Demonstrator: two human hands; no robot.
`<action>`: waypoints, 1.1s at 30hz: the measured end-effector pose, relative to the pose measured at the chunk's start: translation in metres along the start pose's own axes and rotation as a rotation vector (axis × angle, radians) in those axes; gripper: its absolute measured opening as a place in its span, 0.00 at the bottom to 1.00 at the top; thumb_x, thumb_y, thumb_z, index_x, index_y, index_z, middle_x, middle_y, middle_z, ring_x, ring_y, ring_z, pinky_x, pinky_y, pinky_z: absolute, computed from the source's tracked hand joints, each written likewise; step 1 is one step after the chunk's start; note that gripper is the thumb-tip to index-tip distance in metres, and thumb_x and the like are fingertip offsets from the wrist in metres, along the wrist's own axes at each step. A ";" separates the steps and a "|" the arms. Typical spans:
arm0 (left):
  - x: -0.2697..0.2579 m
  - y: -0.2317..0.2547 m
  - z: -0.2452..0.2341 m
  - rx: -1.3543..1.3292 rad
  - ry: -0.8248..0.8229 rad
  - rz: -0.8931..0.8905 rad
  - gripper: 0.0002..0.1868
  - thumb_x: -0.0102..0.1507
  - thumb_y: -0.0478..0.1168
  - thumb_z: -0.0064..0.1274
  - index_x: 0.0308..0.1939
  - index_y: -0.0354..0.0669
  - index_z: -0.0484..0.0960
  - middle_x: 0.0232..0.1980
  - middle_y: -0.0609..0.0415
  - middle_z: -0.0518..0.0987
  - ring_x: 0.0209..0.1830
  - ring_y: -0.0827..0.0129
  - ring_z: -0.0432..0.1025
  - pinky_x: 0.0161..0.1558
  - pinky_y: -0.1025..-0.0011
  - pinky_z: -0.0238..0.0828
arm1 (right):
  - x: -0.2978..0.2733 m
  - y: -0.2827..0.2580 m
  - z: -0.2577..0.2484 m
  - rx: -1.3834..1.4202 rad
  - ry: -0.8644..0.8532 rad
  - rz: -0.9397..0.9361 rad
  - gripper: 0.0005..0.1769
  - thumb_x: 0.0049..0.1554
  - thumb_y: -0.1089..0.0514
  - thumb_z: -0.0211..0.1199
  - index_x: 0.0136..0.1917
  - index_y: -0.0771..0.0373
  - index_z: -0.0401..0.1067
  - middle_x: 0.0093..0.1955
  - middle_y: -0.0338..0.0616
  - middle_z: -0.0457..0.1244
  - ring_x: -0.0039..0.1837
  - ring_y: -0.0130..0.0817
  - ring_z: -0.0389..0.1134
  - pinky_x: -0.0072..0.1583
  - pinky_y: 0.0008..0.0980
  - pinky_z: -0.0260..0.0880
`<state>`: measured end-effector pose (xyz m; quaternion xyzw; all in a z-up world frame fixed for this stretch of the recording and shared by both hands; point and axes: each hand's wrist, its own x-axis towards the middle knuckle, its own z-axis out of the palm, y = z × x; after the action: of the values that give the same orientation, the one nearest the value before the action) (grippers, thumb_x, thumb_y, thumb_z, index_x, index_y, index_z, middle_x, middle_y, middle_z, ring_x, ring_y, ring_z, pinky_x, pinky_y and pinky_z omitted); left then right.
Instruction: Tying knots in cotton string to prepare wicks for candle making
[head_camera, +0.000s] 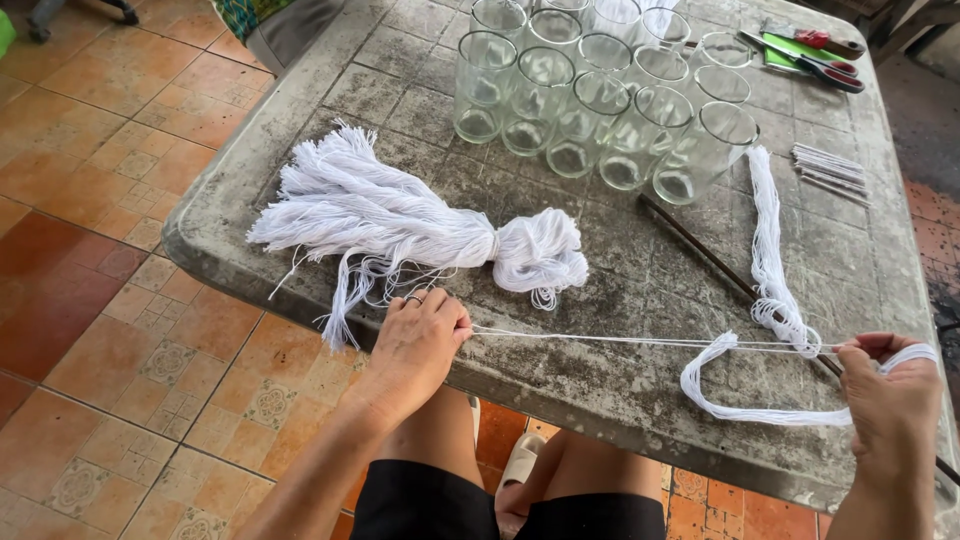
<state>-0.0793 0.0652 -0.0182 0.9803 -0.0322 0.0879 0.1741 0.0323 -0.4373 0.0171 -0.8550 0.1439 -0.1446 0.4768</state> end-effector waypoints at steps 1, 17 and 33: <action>0.001 0.000 0.000 0.004 0.009 0.012 0.04 0.66 0.46 0.55 0.38 0.55 0.78 0.42 0.59 0.76 0.42 0.60 0.71 0.49 0.59 0.61 | 0.001 0.003 -0.001 -0.076 0.025 -0.060 0.10 0.68 0.62 0.67 0.58 0.58 0.67 0.54 0.42 0.62 0.49 0.31 0.61 0.46 0.29 0.61; 0.003 0.000 -0.018 0.005 0.079 0.053 0.05 0.66 0.46 0.55 0.36 0.56 0.78 0.40 0.60 0.75 0.42 0.61 0.70 0.47 0.60 0.63 | -0.025 -0.037 -0.001 -0.514 -0.067 -0.081 0.09 0.70 0.55 0.66 0.57 0.61 0.73 0.46 0.50 0.65 0.40 0.43 0.61 0.42 0.48 0.61; -0.001 0.017 -0.026 -0.049 -0.129 -0.051 0.06 0.66 0.46 0.57 0.41 0.52 0.80 0.42 0.59 0.77 0.38 0.66 0.71 0.49 0.65 0.63 | -0.027 -0.025 -0.005 -0.523 0.055 -0.276 0.07 0.71 0.63 0.69 0.58 0.64 0.72 0.44 0.47 0.65 0.40 0.40 0.62 0.44 0.44 0.65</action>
<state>-0.0858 0.0587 0.0117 0.9798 -0.0206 0.0192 0.1979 0.0082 -0.4182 0.0380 -0.9561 0.0716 -0.1892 0.2120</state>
